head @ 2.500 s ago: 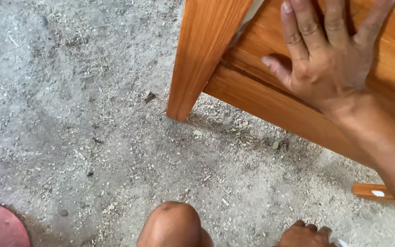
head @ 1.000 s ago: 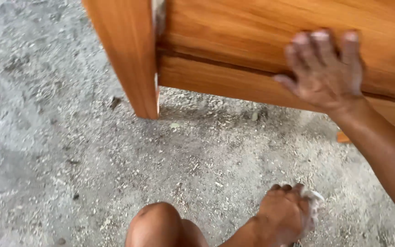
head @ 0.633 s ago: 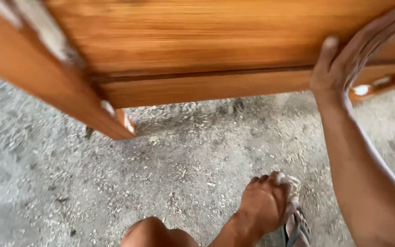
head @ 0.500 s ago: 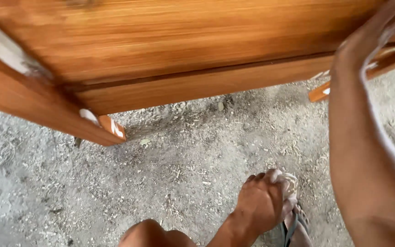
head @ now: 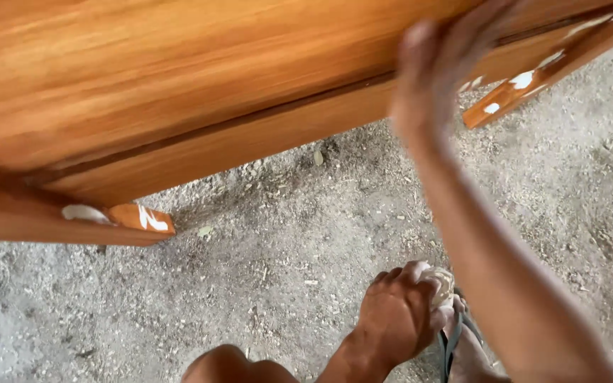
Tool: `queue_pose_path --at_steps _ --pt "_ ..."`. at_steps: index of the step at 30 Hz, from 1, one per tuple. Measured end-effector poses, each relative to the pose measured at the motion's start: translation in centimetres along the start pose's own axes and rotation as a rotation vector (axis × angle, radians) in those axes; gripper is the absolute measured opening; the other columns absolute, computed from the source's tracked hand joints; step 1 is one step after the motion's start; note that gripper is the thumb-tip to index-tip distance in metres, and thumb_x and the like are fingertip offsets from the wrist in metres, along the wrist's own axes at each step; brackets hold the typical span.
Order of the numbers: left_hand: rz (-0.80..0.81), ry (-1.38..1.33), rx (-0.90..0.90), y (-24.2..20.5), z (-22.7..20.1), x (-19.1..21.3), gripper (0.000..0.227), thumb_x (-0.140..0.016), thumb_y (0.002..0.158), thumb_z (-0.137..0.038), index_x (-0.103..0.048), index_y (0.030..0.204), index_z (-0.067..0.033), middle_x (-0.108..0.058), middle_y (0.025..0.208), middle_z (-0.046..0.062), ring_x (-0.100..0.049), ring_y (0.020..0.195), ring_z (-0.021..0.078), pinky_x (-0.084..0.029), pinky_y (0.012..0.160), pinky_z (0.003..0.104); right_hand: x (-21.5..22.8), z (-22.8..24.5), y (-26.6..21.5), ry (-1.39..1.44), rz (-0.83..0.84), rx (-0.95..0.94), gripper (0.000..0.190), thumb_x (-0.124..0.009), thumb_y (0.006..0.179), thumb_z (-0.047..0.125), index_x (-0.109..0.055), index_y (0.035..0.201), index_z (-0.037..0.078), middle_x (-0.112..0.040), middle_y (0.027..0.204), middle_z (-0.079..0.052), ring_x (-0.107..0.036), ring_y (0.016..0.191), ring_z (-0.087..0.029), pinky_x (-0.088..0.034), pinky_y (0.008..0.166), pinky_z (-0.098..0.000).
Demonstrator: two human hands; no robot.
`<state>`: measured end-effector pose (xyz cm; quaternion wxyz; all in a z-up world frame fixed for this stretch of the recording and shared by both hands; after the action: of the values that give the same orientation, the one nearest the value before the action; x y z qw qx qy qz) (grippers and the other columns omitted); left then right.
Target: Applying wood filler to gaps and imperfections on a wooden headboard or furniture frame using fingers.
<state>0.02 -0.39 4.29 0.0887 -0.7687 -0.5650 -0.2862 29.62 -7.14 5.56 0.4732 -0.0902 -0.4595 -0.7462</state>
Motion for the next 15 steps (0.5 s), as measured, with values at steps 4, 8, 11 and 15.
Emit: queue_pose_path --at_steps 4,8,11,15 --pt "0.159 0.017 0.013 -0.2 2.0 -3.8 0.033 -0.070 0.079 -0.018 -0.069 0.105 0.0005 -0.069 0.112 0.026 -0.065 0.107 0.0443 -0.048 0.100 0.054 -1.6 10.4 -7.7 -0.071 0.130 0.116 0.103 -0.008 0.103 0.086 0.032 0.154 0.007 0.040 0.157 -0.019 0.027 0.153 -0.035 0.006 0.133 -0.0529" --pt "0.204 -0.003 -0.014 0.4 3.4 -6.3 0.033 -0.069 0.079 -0.017 -0.066 0.105 0.0032 -0.069 0.111 0.026 -0.064 0.108 0.0436 -0.047 0.102 0.054 -0.4 15.7 -8.7 0.047 0.368 0.024 0.111 -0.014 0.096 0.084 0.021 0.162 0.002 0.031 0.167 -0.028 0.023 0.161 -0.040 0.009 0.135 -0.0600" --pt "0.243 -0.018 -0.017 -0.4 4.2 -7.5 0.033 -0.068 0.079 -0.015 -0.064 0.105 0.0054 -0.069 0.111 0.026 -0.064 0.109 0.0430 -0.047 0.104 0.054 0.1 15.1 -8.5 0.037 0.375 -0.040 0.114 -0.014 0.094 0.083 0.018 0.164 0.000 0.027 0.171 -0.027 0.022 0.164 -0.040 0.008 0.134 -0.0619" --pt "0.279 -0.034 -0.023 -1.3 5.0 -8.0 0.033 -0.066 0.080 -0.013 -0.061 0.105 0.0088 -0.069 0.110 0.027 -0.064 0.110 0.0421 -0.046 0.107 0.054 -0.7 10.8 -5.5 0.015 0.236 -0.194 0.112 -0.012 0.094 0.083 0.014 0.165 0.000 0.021 0.174 -0.025 0.017 0.166 -0.038 0.003 0.136 -0.0601"
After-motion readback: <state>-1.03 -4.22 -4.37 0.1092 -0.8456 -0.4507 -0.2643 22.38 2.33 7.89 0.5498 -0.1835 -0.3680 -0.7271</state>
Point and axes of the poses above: each hand's wrist, its own y-axis towards the middle knuckle, its own x-axis out of the back of the hand, z = x × y, the point moved 1 cm from there along y, towards the middle knuckle
